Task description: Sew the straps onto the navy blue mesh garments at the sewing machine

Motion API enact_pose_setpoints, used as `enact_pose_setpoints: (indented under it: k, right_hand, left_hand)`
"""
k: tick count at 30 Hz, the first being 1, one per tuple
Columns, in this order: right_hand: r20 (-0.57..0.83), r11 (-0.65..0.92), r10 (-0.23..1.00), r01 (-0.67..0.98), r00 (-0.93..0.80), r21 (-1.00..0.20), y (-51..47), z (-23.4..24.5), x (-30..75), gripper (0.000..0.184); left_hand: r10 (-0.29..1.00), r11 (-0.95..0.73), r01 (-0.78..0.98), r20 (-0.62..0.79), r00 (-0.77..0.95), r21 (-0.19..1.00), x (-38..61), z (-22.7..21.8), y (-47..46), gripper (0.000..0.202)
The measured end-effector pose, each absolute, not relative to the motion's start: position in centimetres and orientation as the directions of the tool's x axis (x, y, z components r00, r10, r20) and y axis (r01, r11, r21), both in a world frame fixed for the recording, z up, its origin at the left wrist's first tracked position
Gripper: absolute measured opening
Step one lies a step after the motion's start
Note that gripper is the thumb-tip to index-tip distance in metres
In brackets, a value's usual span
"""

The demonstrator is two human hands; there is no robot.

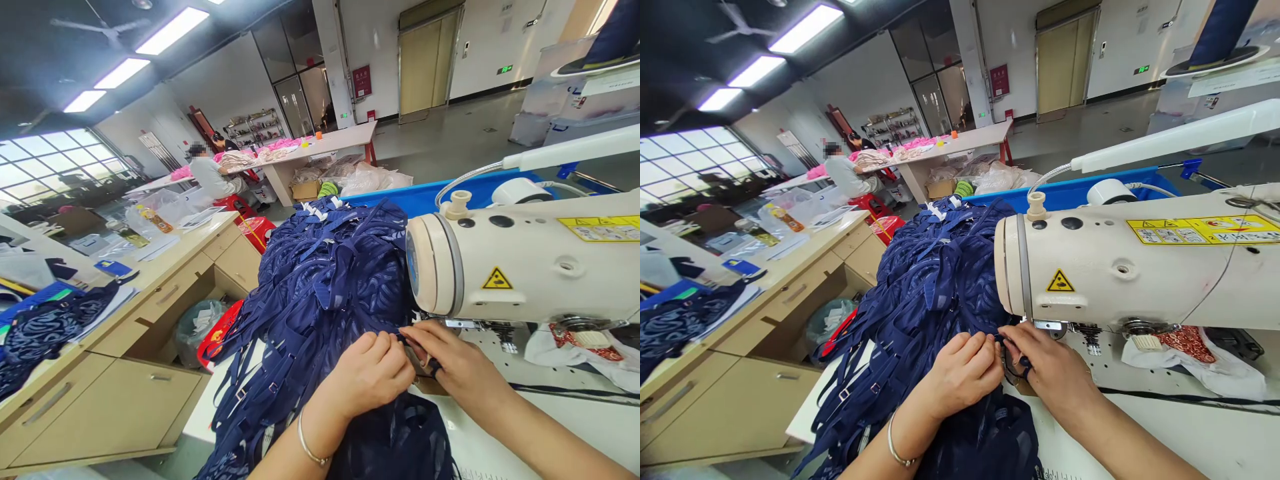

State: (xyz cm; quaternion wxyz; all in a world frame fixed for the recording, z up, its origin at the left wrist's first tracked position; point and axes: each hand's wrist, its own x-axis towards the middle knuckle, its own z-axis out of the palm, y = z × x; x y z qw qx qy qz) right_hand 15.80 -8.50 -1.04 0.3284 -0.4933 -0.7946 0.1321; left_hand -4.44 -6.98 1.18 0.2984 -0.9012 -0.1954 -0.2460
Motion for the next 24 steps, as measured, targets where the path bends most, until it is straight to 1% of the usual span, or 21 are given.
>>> enact_pose_setpoints:
  k: [2,4,6,9,13,15,17,19,21,22,24]
  right_hand:
    - [0.483,0.583,0.786,0.724,-0.387,-0.368,-8.6,-1.3,15.7,0.042]
    - [0.538,0.614,0.725,0.758,-0.430,-0.221,-8.5,-1.3,15.4,0.037]
    - [0.535,0.602,0.711,0.788,-0.457,-0.127,-8.4,-1.1,15.0,0.030]
    - [0.476,0.547,0.749,0.835,-0.460,-0.054,-8.2,-0.6,14.5,0.025]
    - [0.473,0.473,0.780,0.881,-0.409,-0.017,-8.1,-0.8,14.2,0.020]
    - [0.464,0.467,0.790,0.884,-0.401,-0.030,-8.1,-1.3,14.4,0.021]
    - [0.469,0.463,0.799,0.882,-0.376,-0.081,-8.2,-1.9,14.6,0.023]
    - [0.521,0.424,0.808,0.886,-0.275,-0.190,-8.5,-2.2,14.8,0.023]
    - [0.564,0.394,0.812,0.855,-0.152,-0.337,-8.9,-2.0,14.9,0.018]
    - [0.553,0.412,0.821,0.817,-0.141,-0.403,-9.3,-1.6,14.8,0.015]
    - [0.472,0.473,0.852,0.718,-0.225,-0.511,-10.2,-0.7,15.0,0.013]
  left_hand:
    - [0.215,-0.750,0.484,0.526,0.823,-0.450,-4.4,1.3,-7.1,0.008]
    - [0.220,-0.763,0.470,0.505,0.834,-0.444,-4.3,1.5,-7.2,0.011]
    - [0.219,-0.776,0.464,0.507,0.834,-0.427,-4.2,1.6,-7.2,0.013]
    - [0.222,-0.780,0.472,0.523,0.823,-0.411,-4.1,1.5,-7.0,0.018]
    - [0.234,-0.787,0.485,0.542,0.807,-0.382,-4.0,1.4,-6.8,0.021]
    - [0.251,-0.800,0.486,0.540,0.803,-0.351,-3.9,1.3,-6.7,0.022]
    - [0.280,-0.806,0.493,0.522,0.806,-0.329,-3.9,1.1,-6.5,0.022]
    - [0.344,-0.783,0.534,0.494,0.799,-0.318,-4.2,0.9,-6.1,0.022]
    - [0.429,-0.747,0.586,0.446,0.786,-0.315,-4.5,0.6,-5.6,0.020]
    - [0.466,-0.730,0.607,0.420,0.779,-0.315,-4.7,0.5,-5.4,0.018]
    - [0.521,-0.714,0.630,0.369,0.769,-0.306,-5.0,0.3,-5.1,0.014]
